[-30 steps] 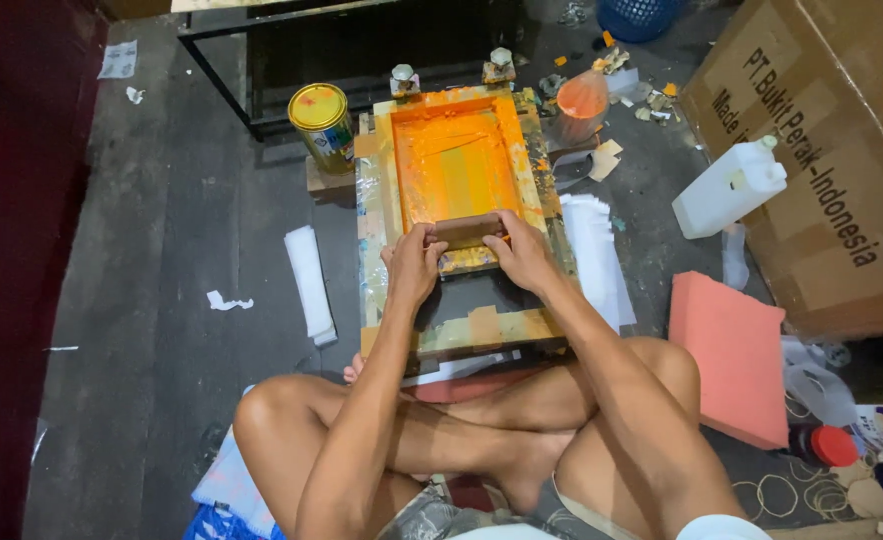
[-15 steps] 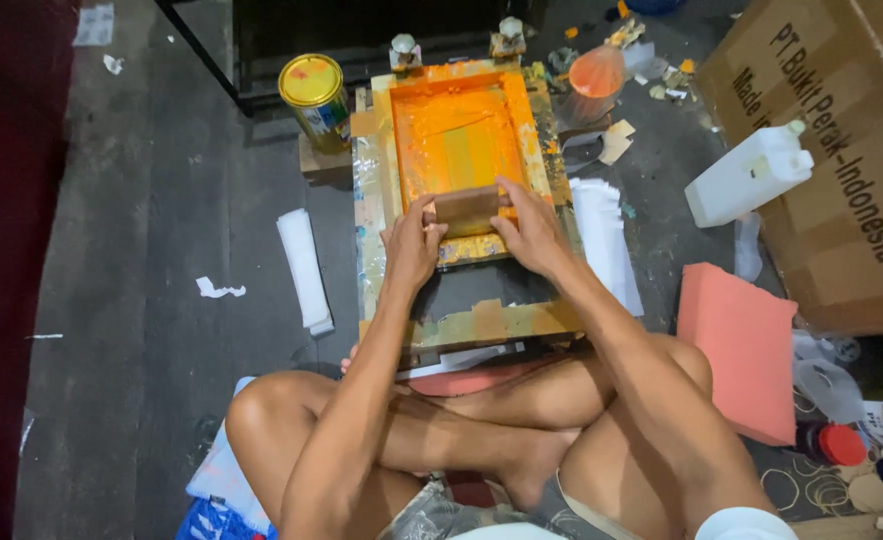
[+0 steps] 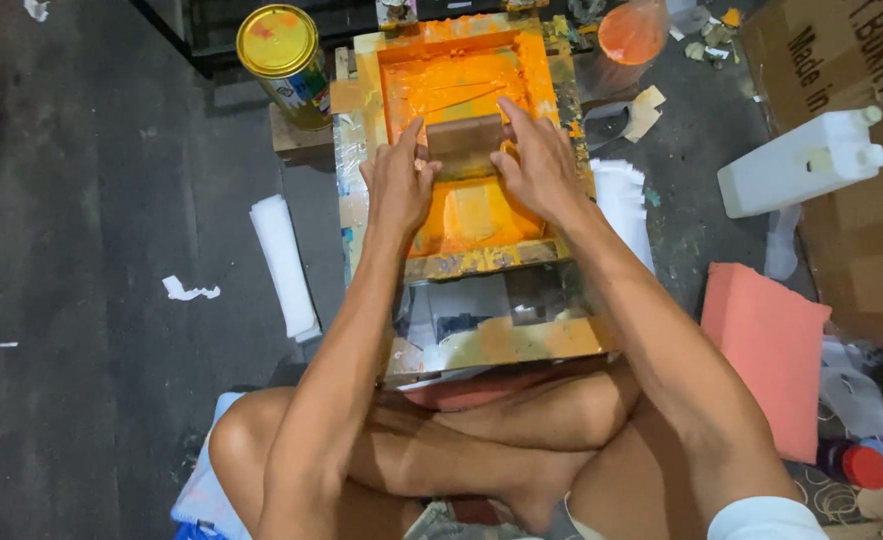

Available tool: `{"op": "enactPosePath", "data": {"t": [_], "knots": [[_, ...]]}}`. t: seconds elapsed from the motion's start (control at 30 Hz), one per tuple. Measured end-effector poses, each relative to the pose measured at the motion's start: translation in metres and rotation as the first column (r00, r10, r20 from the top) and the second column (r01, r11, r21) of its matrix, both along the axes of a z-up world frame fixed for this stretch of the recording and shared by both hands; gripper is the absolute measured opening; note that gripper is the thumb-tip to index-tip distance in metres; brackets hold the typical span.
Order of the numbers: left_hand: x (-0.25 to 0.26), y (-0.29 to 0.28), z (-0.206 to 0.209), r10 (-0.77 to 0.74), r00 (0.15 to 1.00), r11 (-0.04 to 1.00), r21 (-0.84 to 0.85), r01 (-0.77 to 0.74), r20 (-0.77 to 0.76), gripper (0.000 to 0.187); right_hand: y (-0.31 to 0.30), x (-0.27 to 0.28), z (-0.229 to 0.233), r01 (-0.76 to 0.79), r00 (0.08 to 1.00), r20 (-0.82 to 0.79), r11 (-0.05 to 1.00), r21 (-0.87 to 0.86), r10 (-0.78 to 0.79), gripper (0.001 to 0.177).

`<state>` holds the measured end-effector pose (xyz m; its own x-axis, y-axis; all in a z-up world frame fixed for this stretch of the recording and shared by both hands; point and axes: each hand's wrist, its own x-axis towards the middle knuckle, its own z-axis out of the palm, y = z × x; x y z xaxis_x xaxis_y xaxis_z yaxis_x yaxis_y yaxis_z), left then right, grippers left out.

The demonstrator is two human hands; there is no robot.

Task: The person sits on the floor and performs screen printing by placing white rectangular sheets into a wooden frame. They use a squeegee to spread orange ink across the screen mesh, then lift the frame to reveal the printed sheet and place it aside.

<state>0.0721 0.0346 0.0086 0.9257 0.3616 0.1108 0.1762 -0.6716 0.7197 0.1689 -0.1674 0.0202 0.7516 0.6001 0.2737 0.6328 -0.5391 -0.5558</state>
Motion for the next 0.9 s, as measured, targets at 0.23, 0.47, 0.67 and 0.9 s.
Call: {"op": "enactPosePath", "data": {"t": [0.23, 0.47, 0.67, 0.9], "knots": [[0.025, 0.004, 0.007, 0.008, 0.990, 0.995, 0.096, -0.022, 0.140, 0.026, 0.021, 0.023, -0.007, 0.008, 0.987, 0.158, 1.000, 0.022, -0.011, 0.054], [0.016, 0.006, -0.024, 0.029, 0.991, 0.987, 0.152, -0.049, 0.133, 0.035, 0.007, 0.019, -0.024, -0.038, 0.990, 0.133, 0.999, 0.006, 0.037, 0.032], [-0.027, -0.013, -0.007, -0.035, 0.996, 0.982, 0.188, 0.019, 0.078, 0.034, -0.014, -0.023, -0.001, -0.058, 0.997, 0.050, 0.998, 0.007, 0.058, 0.034], [-0.067, -0.027, -0.018, -0.080, 0.994, 0.979, 0.195, 0.063, 0.077, 0.034, -0.039, -0.069, 0.018, -0.047, 0.999, -0.027, 0.996, -0.071, 0.045, 0.031]]}}
